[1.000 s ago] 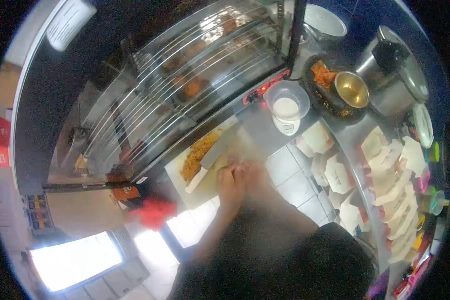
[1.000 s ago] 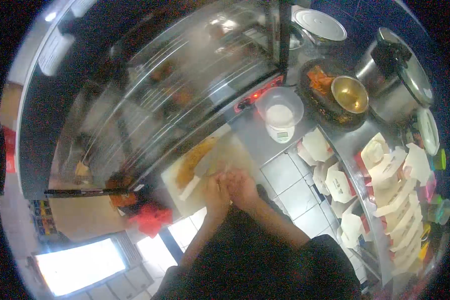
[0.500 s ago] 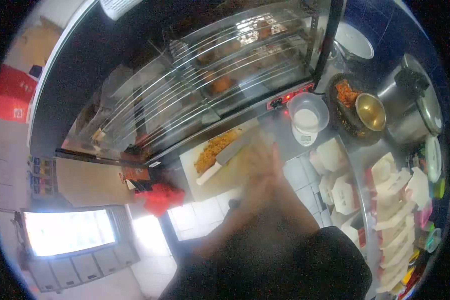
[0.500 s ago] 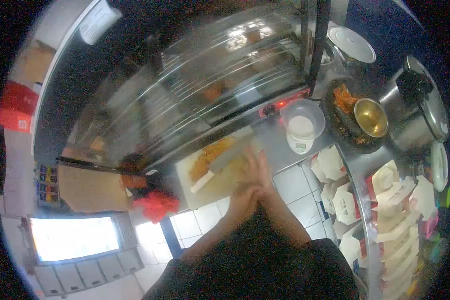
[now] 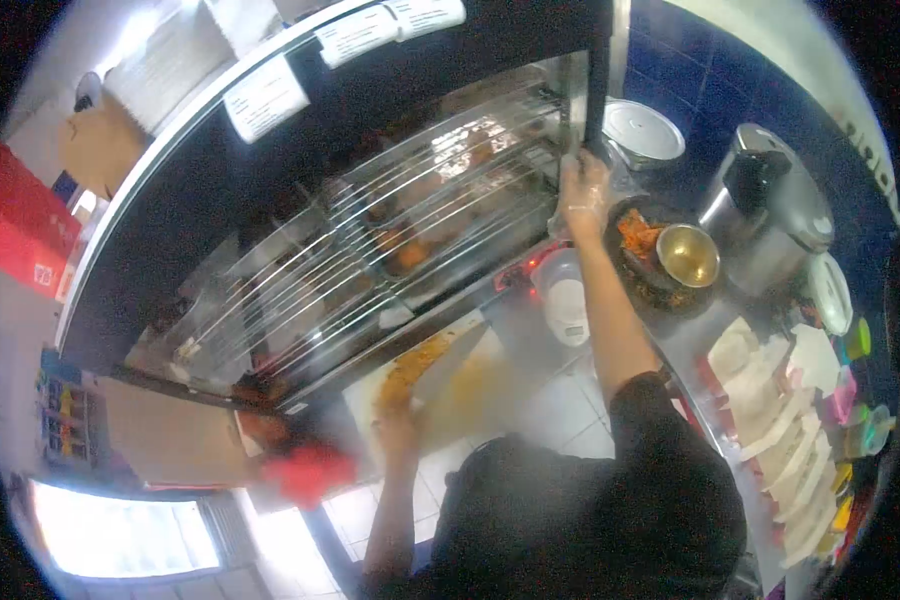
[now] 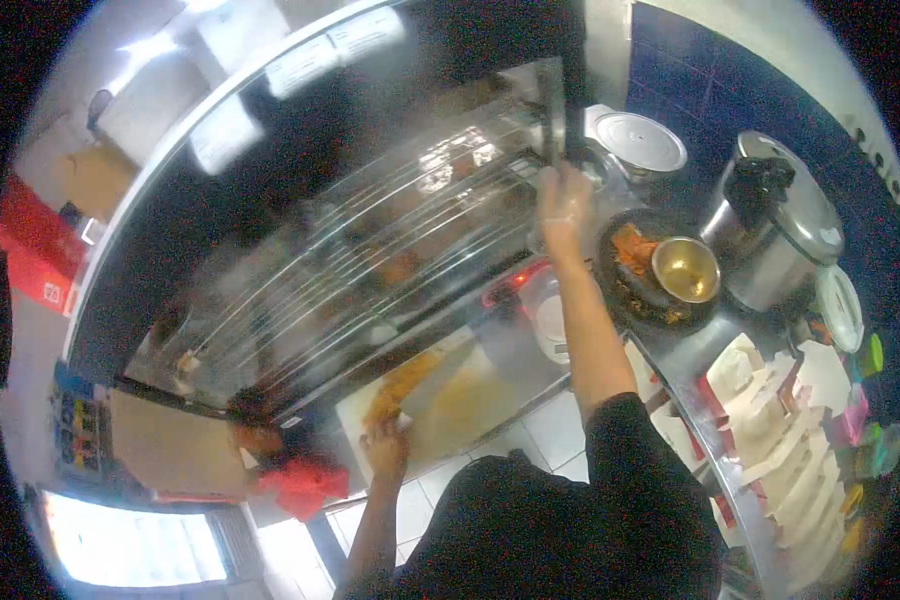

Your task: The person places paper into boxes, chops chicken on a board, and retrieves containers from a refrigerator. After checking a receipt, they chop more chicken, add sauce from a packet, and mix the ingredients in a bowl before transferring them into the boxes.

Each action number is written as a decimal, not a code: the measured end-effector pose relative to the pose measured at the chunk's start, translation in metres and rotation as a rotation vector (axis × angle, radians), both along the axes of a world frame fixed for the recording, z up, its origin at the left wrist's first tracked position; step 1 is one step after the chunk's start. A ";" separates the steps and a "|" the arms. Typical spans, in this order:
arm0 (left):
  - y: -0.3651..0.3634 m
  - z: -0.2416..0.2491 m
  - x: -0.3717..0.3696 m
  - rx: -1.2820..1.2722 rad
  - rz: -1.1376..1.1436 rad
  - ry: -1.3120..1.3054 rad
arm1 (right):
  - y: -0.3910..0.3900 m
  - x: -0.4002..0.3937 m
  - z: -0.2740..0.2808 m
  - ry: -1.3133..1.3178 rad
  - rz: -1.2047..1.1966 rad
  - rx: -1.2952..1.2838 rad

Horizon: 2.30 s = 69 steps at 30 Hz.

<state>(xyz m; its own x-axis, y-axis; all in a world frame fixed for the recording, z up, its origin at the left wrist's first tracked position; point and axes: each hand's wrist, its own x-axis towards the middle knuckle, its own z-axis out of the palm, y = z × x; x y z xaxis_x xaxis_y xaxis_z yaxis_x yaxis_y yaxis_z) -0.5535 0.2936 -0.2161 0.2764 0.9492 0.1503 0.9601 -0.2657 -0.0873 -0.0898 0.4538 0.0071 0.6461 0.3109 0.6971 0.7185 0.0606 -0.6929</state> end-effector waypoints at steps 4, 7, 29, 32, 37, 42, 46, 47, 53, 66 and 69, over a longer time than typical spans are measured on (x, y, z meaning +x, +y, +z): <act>0.009 0.013 -0.003 -0.022 -0.116 0.029 | 0.023 0.012 -0.017 0.131 0.006 -0.144; -0.015 0.050 0.015 -0.291 0.068 -0.331 | -0.003 -0.023 0.006 0.178 0.050 -0.136; -0.109 0.065 0.018 -0.537 0.413 -0.583 | 0.131 -0.166 0.164 -0.561 0.433 -0.288; -0.117 0.064 0.010 -0.490 0.490 -0.606 | 0.167 -0.179 0.169 -0.533 0.367 -0.333; -0.128 0.042 -0.003 -0.633 0.241 -0.658 | 0.186 -0.180 0.158 -0.547 0.387 -0.392; -0.116 0.051 -0.026 -0.615 0.275 -0.636 | 0.180 -0.171 0.150 -0.572 0.410 -0.363; -0.113 0.044 -0.063 -0.418 0.089 -0.416 | 0.145 -0.159 0.130 -0.623 0.426 -0.219; -0.111 0.040 -0.063 -0.445 0.127 -0.451 | 0.129 -0.165 0.142 -0.639 0.413 -0.230; -0.093 0.034 -0.070 -0.535 -0.124 -0.424 | -0.011 -0.200 0.125 -0.625 -0.005 -0.195; -0.070 0.046 -0.080 -0.657 0.056 -0.641 | -0.195 -0.264 -0.188 -0.426 0.522 -0.981; -0.062 0.044 -0.059 -0.661 -0.052 -0.615 | -0.205 -0.266 -0.172 -0.004 0.533 -1.138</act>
<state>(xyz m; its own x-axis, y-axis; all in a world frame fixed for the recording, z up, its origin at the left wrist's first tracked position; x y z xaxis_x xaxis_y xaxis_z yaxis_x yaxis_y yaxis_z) -0.6130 0.2318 -0.1722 0.3725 0.8830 -0.2856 0.7722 -0.1242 0.6231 -0.3561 0.2491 -0.1646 0.2538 0.9577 -0.1353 0.7908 -0.2860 -0.5411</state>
